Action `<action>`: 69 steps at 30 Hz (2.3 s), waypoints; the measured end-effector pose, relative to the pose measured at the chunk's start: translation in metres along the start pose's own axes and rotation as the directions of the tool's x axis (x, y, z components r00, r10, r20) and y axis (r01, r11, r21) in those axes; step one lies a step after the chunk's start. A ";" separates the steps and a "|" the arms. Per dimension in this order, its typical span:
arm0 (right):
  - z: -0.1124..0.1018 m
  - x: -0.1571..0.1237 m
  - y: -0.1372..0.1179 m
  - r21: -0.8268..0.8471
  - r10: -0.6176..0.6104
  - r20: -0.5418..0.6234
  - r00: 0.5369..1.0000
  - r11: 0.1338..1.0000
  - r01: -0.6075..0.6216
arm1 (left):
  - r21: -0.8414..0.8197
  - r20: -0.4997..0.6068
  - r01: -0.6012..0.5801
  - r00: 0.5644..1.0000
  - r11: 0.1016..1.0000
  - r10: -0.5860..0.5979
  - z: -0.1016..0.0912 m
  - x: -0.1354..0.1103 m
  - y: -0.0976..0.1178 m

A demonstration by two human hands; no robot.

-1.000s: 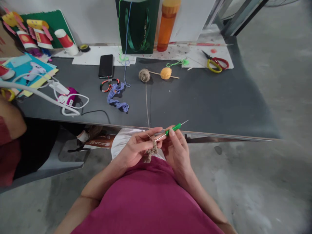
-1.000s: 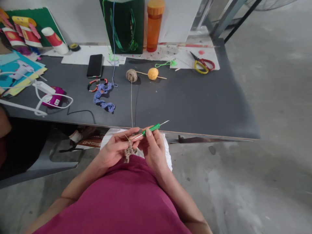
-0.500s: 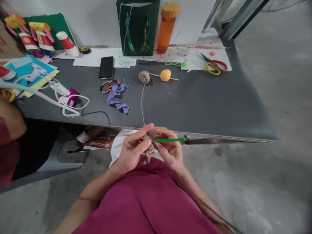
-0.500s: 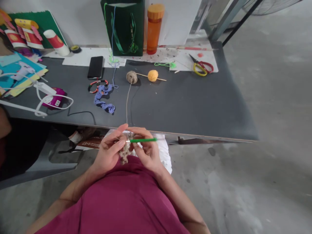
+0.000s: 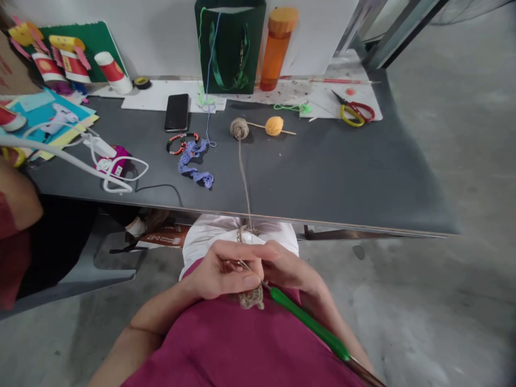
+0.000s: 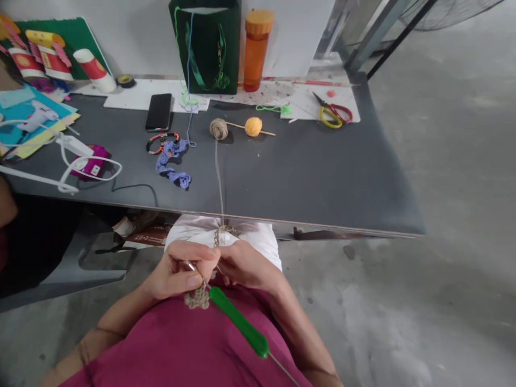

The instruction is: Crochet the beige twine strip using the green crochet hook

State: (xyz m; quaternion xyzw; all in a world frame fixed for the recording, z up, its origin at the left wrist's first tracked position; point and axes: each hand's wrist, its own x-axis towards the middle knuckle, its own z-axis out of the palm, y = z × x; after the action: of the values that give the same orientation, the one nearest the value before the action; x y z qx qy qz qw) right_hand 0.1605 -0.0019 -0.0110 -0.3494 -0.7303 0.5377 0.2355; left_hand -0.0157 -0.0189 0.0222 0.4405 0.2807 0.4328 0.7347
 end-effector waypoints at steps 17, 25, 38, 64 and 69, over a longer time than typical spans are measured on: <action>0.012 0.004 -0.007 0.332 -0.071 -0.616 0.785 0.880 0.340 | -0.032 -0.394 -0.069 0.918 0.997 0.051 -0.003 0.023 -0.021; 0.021 0.012 0.005 0.345 0.030 -0.758 0.652 0.866 0.362 | -0.033 -0.351 -0.056 0.935 0.998 0.041 -0.004 0.027 -0.022; 0.022 0.019 0.002 0.204 -0.096 -0.852 0.514 0.844 0.495 | -0.168 -0.329 0.000 0.943 0.986 -0.056 -0.002 0.029 -0.022; 0.009 0.003 0.001 -0.479 -0.583 -0.619 0.526 0.811 0.335 | -0.387 -0.203 0.207 0.931 0.898 -0.302 -0.012 0.027 -0.015; 0.014 -0.003 0.003 -0.123 -0.230 -0.827 0.513 0.965 0.234 | -0.441 -0.195 0.235 0.917 0.866 -0.348 -0.015 0.027 -0.012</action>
State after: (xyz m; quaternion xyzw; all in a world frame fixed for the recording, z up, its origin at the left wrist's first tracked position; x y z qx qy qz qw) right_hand 0.1536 -0.0123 -0.0182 -0.4616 -0.5690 0.2718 0.6240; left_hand -0.0099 0.0080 0.0038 0.1664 0.3445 0.4203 0.8228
